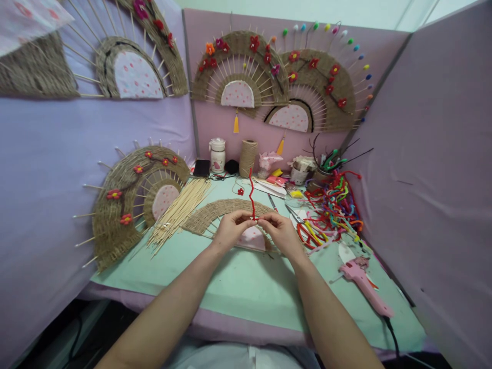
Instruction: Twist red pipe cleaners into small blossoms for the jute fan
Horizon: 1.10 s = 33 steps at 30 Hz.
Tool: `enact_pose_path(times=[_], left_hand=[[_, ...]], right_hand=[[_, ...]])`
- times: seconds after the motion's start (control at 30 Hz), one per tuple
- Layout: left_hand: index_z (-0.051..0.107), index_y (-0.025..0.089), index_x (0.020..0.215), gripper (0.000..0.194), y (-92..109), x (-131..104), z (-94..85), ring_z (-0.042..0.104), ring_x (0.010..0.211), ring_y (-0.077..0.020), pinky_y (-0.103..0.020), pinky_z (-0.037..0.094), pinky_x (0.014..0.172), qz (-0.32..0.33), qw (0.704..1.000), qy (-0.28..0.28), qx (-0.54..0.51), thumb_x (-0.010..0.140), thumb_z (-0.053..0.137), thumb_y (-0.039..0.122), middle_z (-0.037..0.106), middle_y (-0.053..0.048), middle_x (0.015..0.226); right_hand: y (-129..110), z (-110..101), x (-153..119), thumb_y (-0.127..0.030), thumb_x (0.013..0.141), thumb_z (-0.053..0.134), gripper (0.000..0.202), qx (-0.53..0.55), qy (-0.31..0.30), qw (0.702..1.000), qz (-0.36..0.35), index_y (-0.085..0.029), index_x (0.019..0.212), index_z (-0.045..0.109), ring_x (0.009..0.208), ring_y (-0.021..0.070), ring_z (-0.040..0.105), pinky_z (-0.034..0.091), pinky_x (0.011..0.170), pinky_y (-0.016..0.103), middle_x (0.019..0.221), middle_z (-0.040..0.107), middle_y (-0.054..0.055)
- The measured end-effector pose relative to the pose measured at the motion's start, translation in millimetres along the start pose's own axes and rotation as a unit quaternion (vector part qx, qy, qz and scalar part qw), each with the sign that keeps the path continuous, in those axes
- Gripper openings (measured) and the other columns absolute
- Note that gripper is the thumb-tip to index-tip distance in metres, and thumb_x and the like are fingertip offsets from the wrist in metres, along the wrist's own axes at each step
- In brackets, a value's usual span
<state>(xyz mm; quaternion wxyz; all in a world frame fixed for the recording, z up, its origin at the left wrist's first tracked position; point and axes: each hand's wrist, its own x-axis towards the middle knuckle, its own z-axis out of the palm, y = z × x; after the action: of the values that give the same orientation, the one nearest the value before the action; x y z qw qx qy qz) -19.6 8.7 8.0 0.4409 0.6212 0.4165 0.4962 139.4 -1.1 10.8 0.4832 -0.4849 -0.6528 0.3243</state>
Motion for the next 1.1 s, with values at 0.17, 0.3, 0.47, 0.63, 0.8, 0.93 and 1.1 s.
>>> enact_pose_path(times=[0.17,0.3,0.47,0.63,0.8,0.93,1.1], left_hand=[[0.070,0.018,0.077,0.009,-1.5,-0.7,0.6,0.058,0.079,-0.0147,-0.025,0.043,0.070,0.091,0.991,-0.003,0.094,0.069,0.066,0.022,0.065,-0.003,0.081],[0.069,0.018,0.077,0.010,-1.7,-3.3,2.6,0.057,0.074,-0.0138,-0.025,0.043,0.066,0.130,0.984,0.012,0.125,0.074,0.063,0.025,0.064,-0.004,0.077],[0.069,0.018,0.079,0.014,-0.7,-5.8,4.1,0.055,0.071,-0.0129,-0.025,0.042,0.065,0.165,0.971,0.016,0.171,0.079,0.057,0.026,0.063,-0.004,0.076],[0.065,0.017,0.071,0.016,0.3,-5.6,4.0,0.052,0.066,-0.0122,-0.025,0.039,0.061,0.136,0.970,0.016,0.201,0.079,0.055,0.026,0.059,-0.003,0.070],[0.061,0.015,0.064,0.020,-1.1,-3.2,2.2,0.049,0.062,-0.0124,-0.024,0.035,0.058,0.053,0.989,0.001,0.141,0.076,0.054,0.030,0.054,0.000,0.062],[0.061,0.015,0.065,0.023,-3.4,-2.3,1.4,0.045,0.057,-0.0114,-0.024,0.032,0.055,-0.014,0.999,-0.025,0.040,0.074,0.055,0.035,0.050,0.002,0.056],[0.057,0.014,0.059,0.024,-5.8,-2.6,4.5,0.039,0.050,-0.0081,-0.022,0.026,0.048,-0.131,0.984,-0.039,-0.118,0.067,0.062,0.036,0.048,0.002,0.053]], right_hand=[[3.0,-1.0,-0.6,-0.041,0.077,0.056,0.026,-0.035,-0.010,0.999,-0.007,-0.016,0.072,0.062,0.060,0.0139,0.052,0.039,0.054,0.024,0.067,0.061,0.002],[5.7,-0.7,0.2,-0.044,0.077,0.055,0.029,-0.024,-0.019,0.999,0.010,-0.016,0.071,0.060,0.057,0.0127,0.050,0.038,0.053,0.023,0.063,0.058,0.001],[3.7,-0.7,1.1,-0.043,0.077,0.055,0.030,0.017,-0.032,0.999,0.035,-0.015,0.070,0.061,0.058,0.0132,0.051,0.039,0.054,0.023,0.065,0.059,0.002],[5.5,1.2,0.7,-0.040,0.077,0.055,0.026,0.007,-0.040,0.999,0.017,-0.016,0.077,0.063,0.065,0.0151,0.055,0.041,0.057,0.024,0.072,0.063,0.004],[7.9,3.3,-1.0,-0.037,0.079,0.054,0.023,-0.022,-0.036,0.999,-0.018,-0.017,0.081,0.063,0.066,0.0150,0.056,0.042,0.059,0.024,0.074,0.064,0.004],[6.6,3.5,-1.5,-0.035,0.080,0.053,0.020,-0.039,-0.046,0.998,-0.037,-0.018,0.082,0.063,0.069,0.0154,0.057,0.043,0.063,0.026,0.076,0.064,0.003],[2.7,3.2,-1.9,-0.030,0.081,0.052,0.015,-0.054,-0.044,0.994,-0.083,-0.019,0.080,0.062,0.073,0.0160,0.057,0.043,0.067,0.027,0.078,0.063,0.003]])
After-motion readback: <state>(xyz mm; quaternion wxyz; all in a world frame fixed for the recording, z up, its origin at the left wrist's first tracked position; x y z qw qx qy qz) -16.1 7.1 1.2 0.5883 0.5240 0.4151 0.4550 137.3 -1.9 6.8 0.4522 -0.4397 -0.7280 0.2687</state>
